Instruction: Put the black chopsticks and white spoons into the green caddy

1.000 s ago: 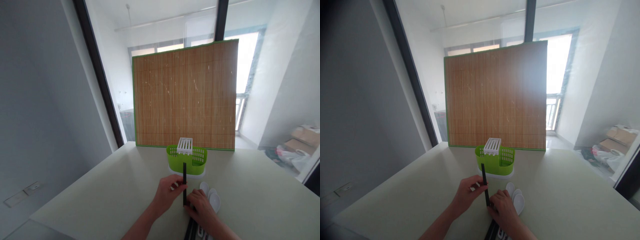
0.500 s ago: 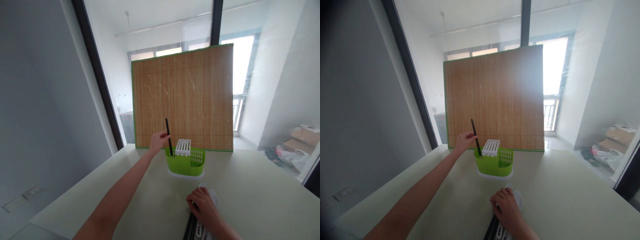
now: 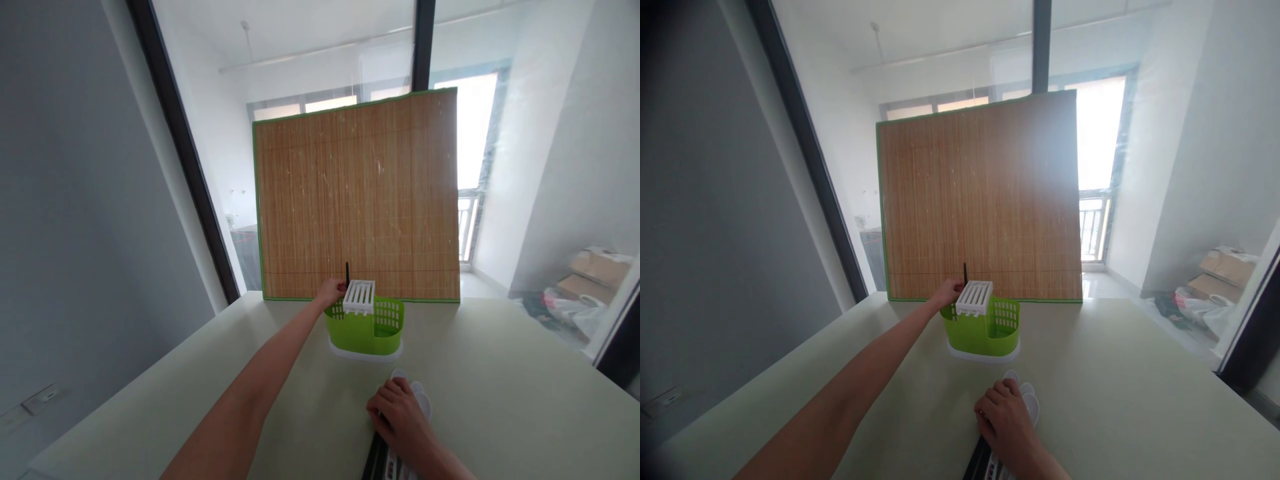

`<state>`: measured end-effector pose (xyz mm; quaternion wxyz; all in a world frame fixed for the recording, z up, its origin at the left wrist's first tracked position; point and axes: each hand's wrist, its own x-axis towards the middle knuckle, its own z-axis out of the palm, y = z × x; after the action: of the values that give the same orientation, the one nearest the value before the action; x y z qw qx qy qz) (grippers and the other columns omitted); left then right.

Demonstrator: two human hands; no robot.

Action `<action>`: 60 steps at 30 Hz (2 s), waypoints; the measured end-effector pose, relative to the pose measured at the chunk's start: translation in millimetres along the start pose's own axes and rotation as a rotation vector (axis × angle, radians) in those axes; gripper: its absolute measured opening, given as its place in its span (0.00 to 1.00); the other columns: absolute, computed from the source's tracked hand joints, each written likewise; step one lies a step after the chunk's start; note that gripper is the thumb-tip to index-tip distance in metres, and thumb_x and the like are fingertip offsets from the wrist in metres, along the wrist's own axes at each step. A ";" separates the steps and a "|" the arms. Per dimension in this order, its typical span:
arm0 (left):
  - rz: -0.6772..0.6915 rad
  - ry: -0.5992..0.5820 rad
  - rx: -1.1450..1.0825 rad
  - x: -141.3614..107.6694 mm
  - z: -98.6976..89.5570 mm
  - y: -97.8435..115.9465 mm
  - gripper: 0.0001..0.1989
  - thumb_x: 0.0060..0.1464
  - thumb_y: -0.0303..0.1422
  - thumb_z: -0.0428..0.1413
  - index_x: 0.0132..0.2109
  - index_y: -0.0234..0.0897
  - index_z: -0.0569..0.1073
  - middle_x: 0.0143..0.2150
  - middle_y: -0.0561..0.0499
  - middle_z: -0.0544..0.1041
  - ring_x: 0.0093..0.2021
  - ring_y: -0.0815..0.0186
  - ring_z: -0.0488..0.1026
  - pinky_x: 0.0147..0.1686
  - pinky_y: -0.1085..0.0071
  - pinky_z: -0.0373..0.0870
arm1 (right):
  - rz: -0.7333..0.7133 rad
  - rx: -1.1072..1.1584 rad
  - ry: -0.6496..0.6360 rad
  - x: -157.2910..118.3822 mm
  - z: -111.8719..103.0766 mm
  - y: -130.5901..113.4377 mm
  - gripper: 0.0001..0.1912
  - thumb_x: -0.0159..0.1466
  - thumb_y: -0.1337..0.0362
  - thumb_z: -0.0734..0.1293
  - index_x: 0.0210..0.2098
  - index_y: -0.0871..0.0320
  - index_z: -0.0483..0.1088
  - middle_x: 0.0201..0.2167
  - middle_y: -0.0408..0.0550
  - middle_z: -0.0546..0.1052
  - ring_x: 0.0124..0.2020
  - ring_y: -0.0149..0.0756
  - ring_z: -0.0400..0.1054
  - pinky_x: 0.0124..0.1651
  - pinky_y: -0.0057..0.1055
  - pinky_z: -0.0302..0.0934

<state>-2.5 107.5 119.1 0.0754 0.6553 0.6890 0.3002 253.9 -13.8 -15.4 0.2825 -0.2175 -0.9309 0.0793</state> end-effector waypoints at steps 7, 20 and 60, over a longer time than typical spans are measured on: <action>-0.033 0.011 0.187 -5.8 1.4 2.1 0.13 0.52 0.36 0.55 0.44 0.41 0.77 0.41 0.42 0.77 0.44 0.52 0.72 0.42 0.59 0.65 | -0.002 0.003 -0.030 -0.3 -0.7 -0.1 0.05 0.62 0.69 0.60 0.31 0.54 0.66 0.28 0.42 0.71 0.34 0.35 0.61 0.45 0.37 0.47; 0.050 -0.084 0.299 -22.8 -3.7 2.1 0.11 0.49 0.39 0.56 0.38 0.41 0.77 0.37 0.50 0.78 0.40 0.62 0.73 0.37 0.71 0.66 | 0.022 0.038 -0.019 -1.7 2.9 3.5 0.06 0.63 0.69 0.60 0.31 0.54 0.67 0.28 0.41 0.72 0.34 0.34 0.61 0.46 0.36 0.46; -0.252 -0.315 0.509 -244.9 59.3 54.9 0.14 0.46 0.28 0.49 0.40 0.31 0.74 0.39 0.40 0.76 0.40 0.53 0.74 0.39 0.60 0.69 | 0.008 0.038 0.008 -4.7 -8.1 1.9 0.07 0.62 0.70 0.60 0.31 0.54 0.67 0.28 0.42 0.72 0.33 0.35 0.63 0.43 0.37 0.49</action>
<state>105.9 -108.3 28.5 0.0514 0.6010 0.7976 0.0015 262.6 -14.0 -11.5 0.2901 -0.2160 -0.9272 0.0971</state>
